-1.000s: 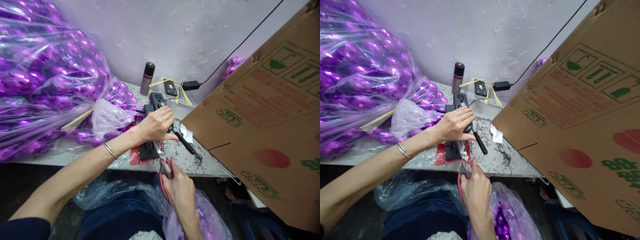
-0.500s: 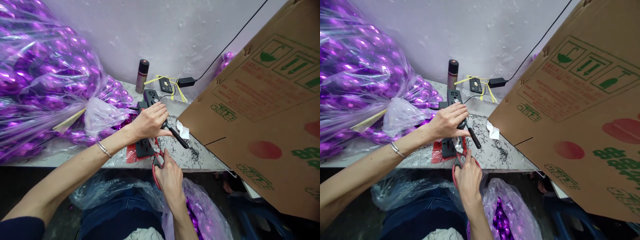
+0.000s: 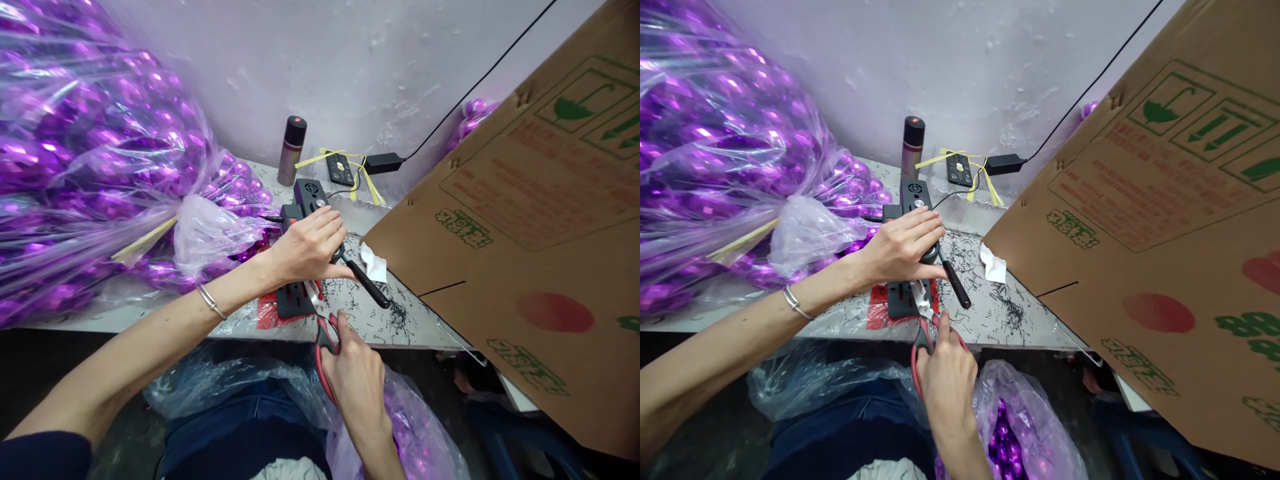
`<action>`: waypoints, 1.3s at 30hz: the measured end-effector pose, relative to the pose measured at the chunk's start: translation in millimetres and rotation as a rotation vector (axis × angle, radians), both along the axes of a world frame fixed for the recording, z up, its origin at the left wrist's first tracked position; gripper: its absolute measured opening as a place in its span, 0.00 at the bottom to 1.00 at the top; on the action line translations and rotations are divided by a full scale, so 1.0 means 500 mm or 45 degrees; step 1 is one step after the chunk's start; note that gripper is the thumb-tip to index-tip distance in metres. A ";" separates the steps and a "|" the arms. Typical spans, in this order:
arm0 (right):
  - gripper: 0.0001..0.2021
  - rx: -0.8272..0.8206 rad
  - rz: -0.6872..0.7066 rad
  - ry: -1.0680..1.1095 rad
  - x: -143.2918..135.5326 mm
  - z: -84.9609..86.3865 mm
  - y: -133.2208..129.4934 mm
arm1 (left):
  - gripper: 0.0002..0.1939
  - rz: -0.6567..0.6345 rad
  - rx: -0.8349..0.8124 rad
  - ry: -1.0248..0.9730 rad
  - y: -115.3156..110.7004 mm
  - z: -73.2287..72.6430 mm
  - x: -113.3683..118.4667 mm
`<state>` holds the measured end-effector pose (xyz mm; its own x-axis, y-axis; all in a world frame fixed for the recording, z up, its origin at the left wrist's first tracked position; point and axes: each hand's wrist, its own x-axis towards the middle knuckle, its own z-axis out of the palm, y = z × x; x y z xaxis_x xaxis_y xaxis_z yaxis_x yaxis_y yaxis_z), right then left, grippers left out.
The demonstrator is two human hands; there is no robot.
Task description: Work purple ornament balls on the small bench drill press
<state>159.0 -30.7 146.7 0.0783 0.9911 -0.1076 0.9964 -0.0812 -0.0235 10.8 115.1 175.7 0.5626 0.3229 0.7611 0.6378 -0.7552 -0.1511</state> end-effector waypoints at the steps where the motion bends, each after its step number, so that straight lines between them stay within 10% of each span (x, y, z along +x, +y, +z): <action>1: 0.30 -0.007 -0.008 -0.008 -0.007 0.002 0.006 | 0.32 0.002 0.002 0.003 0.001 -0.001 0.000; 18: 0.28 0.240 0.112 -0.009 0.018 -0.014 -0.026 | 0.33 0.004 0.019 -0.005 -0.006 0.004 0.002; 26: 0.30 -0.041 -0.010 0.019 -0.006 0.005 0.022 | 0.36 0.011 0.101 0.001 -0.006 0.006 0.003; 39: 0.20 -0.469 0.191 0.953 0.102 0.003 0.121 | 0.34 0.045 0.016 0.041 -0.003 0.004 0.009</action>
<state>210.2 30.0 148.2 -0.2718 0.8768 -0.3967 0.7297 -0.0811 -0.6790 15.4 113.7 177.8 0.5754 0.3335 0.7468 0.6589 -0.7299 -0.1818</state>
